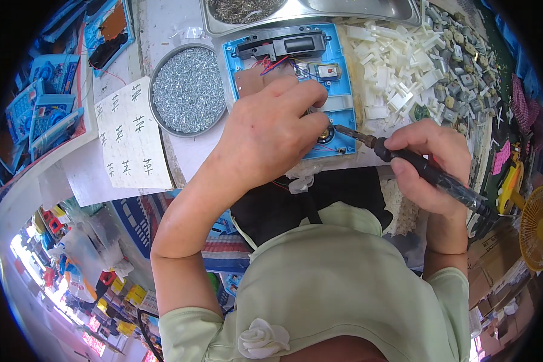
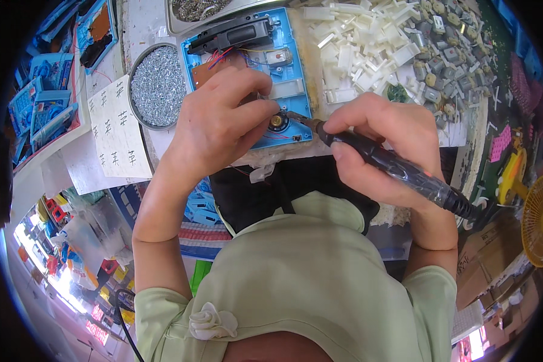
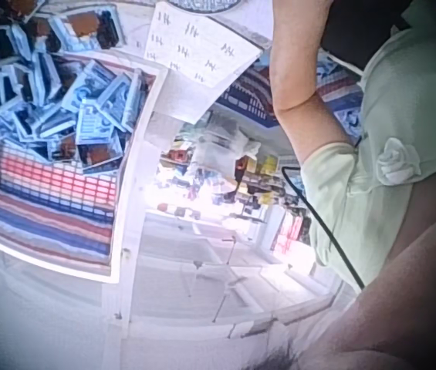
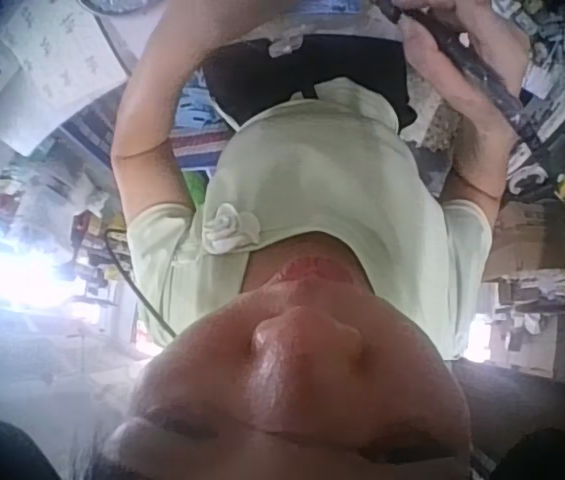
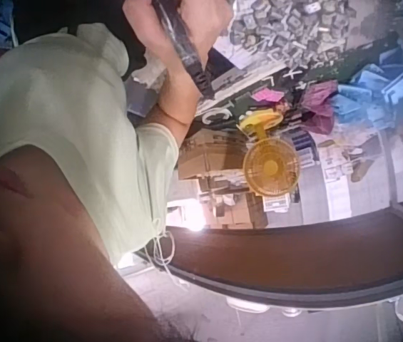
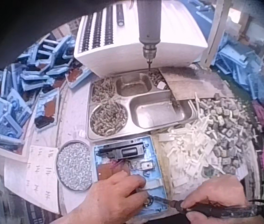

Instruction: Assembling electronic components by soldering wires and installing them into a blue plastic casing.

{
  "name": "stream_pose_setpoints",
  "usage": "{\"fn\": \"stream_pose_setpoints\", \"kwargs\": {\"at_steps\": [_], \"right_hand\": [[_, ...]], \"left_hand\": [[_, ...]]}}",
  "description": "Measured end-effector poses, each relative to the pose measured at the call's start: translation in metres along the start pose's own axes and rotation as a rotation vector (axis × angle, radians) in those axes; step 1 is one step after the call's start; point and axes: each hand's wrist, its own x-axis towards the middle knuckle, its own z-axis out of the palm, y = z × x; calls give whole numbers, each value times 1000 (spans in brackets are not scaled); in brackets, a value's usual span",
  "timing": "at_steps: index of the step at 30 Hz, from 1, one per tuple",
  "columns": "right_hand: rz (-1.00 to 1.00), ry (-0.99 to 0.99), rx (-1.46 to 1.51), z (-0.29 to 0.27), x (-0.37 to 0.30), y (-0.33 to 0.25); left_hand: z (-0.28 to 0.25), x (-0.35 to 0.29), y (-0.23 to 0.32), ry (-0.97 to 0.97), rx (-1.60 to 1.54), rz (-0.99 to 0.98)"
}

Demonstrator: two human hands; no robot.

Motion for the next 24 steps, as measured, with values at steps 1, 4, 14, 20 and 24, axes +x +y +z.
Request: {"fn": "stream_pose_setpoints", "kwargs": {"at_steps": [1, 4, 14, 20, 24], "right_hand": [[20, 6, 7, 1, 0, -2], [4, 40, 41, 1, 0, -5], [43, 165, 63, -18, -22, -10], [116, 209, 85, -24, -31, -6], [140, 221, 123, -27, -35, -5]], "left_hand": [[0, 0, 0, 6, 2, 4], [1, -1, 1, 3, 1, -4], [1, 1, 0, 8, 14, 9], [-1, -1, 6, 69, -12, 25], [-6, -3, 5, -34, 23, 122]]}}
